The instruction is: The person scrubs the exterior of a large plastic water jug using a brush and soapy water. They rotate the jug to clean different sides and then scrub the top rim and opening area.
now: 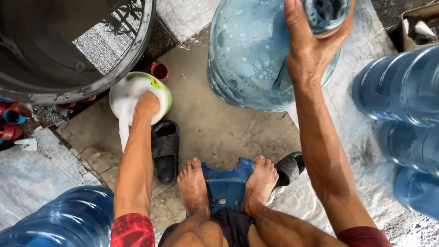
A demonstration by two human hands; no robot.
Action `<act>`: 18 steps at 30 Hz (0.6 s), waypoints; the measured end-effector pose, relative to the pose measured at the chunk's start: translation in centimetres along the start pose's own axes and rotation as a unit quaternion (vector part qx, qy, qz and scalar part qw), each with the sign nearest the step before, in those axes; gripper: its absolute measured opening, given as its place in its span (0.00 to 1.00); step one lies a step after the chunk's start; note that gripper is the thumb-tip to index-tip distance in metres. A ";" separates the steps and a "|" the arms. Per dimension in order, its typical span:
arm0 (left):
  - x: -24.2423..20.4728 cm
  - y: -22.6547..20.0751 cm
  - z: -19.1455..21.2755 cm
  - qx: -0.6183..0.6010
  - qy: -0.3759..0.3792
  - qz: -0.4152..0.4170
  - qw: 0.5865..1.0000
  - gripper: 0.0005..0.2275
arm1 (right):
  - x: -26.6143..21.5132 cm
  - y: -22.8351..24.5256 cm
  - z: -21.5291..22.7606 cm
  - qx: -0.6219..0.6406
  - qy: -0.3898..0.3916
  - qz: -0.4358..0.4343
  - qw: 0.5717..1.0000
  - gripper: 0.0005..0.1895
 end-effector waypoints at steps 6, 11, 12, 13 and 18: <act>-14.6 -5.0 6.8 -0.032 0.141 0.136 0.980 0.28 | 0.4 -0.1 -0.2 0.032 0.034 -0.057 0.997 0.10; -19.7 -12.8 12.5 -0.354 -0.142 -0.349 0.856 0.27 | 0.2 -3.4 -0.6 0.080 0.162 -0.170 0.969 0.08; -21.3 -15.8 13.2 -0.354 -0.147 -0.349 0.855 0.27 | 0.1 -3.0 -1.0 0.083 0.163 -0.167 0.969 0.08; -26.4 -19.7 15.7 -0.194 -0.359 -0.476 0.779 0.16 | 0.4 -2.2 -1.0 0.094 0.139 -0.138 0.976 0.09; -31.5 -29.5 14.1 -0.166 -0.362 -0.461 0.793 0.28 | -0.6 -1.9 0.8 0.141 0.076 -0.144 0.977 0.12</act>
Point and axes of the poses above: each hand's wrist, its own x-axis towards the middle knuckle, its own z-axis out of the back of the hand, y = z × x, the point moved 8 cm from there along x, towards the middle knuckle, and after that the axes turned 1 degree about z, right-handed, at the moved point
